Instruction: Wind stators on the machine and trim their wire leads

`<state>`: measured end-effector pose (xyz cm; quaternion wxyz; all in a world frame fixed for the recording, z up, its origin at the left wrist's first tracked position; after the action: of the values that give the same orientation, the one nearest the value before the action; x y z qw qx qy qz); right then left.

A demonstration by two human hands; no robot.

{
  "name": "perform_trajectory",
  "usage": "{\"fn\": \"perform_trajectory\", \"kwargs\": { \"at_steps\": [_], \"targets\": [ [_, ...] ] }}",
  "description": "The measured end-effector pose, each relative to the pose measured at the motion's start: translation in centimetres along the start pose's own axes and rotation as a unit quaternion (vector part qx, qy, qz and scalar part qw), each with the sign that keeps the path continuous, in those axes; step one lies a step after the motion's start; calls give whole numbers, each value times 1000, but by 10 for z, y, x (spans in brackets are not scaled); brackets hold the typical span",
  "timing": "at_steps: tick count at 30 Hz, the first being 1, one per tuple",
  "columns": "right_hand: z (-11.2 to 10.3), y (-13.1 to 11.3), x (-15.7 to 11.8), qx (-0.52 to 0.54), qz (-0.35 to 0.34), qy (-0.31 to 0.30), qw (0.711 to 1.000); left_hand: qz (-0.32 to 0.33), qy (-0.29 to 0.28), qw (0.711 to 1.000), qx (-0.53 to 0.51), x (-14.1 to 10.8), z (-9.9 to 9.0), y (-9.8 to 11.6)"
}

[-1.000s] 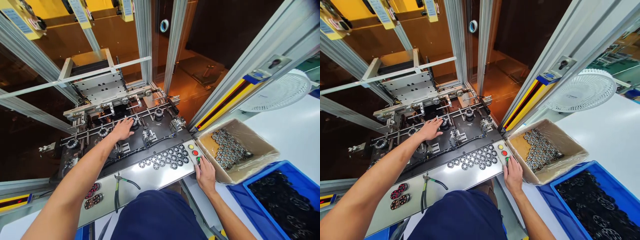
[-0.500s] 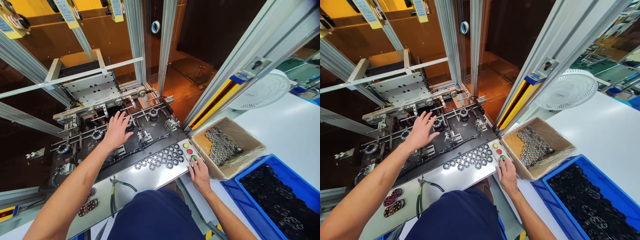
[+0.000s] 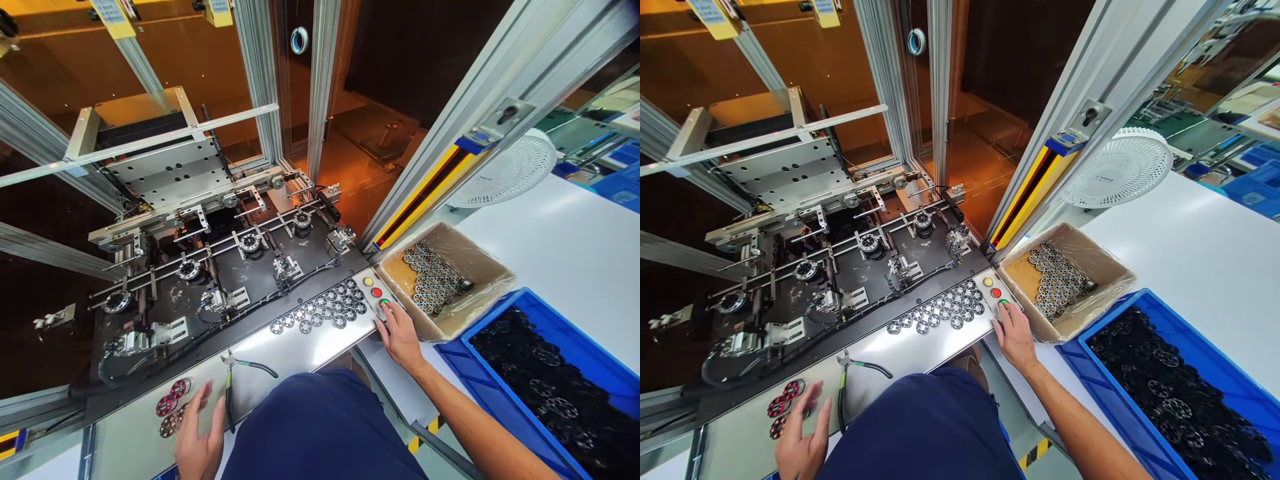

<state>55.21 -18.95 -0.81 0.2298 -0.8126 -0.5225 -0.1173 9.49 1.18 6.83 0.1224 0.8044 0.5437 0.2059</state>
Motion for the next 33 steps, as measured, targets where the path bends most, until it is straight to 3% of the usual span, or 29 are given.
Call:
{"fn": "perform_trajectory", "kwargs": {
  "at_steps": [4, 12, 15, 17, 22, 25, 29, 33],
  "targets": [
    [-3, 9, 5, -3, -17, 5, 1000, -37, -8, 999, -9, -19, 19, -11],
    [-4, 17, 5, -9, -51, 33, 998, -54, -61, 996, -43, -10, 39, -9],
    [-2, 16, 2, -7, -54, 40, 998, -55, -54, 996, -50, -14, 37, -6],
    [0, 17, 4, -3, -50, 47, 998, -71, -21, 996, -40, -16, 25, -12],
    [13, 17, 20, 28, -36, 67, 997, -156, 105, 982, 18, -14, -21, -60],
    [20, 16, 30, 49, -40, 67, 996, -212, 164, 962, 43, -14, -36, -100],
    [24, 20, 36, 66, -44, 63, 995, -267, 196, 942, 47, -19, -27, -141],
    [30, 26, 37, 67, -32, 60, 995, -282, 183, 940, 54, -24, -13, -157]
  ]
}}
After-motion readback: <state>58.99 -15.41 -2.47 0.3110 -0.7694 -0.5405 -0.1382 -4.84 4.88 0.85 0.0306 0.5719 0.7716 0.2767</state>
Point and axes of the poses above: each hand's wrist, its own x-axis towards the middle knuckle, its own z-axis out of the palm, y = z × x, the point moved 5 cm from there along x, towards the middle knuckle, and after that the axes turned 4 degrees about x, right-handed, at the moved point
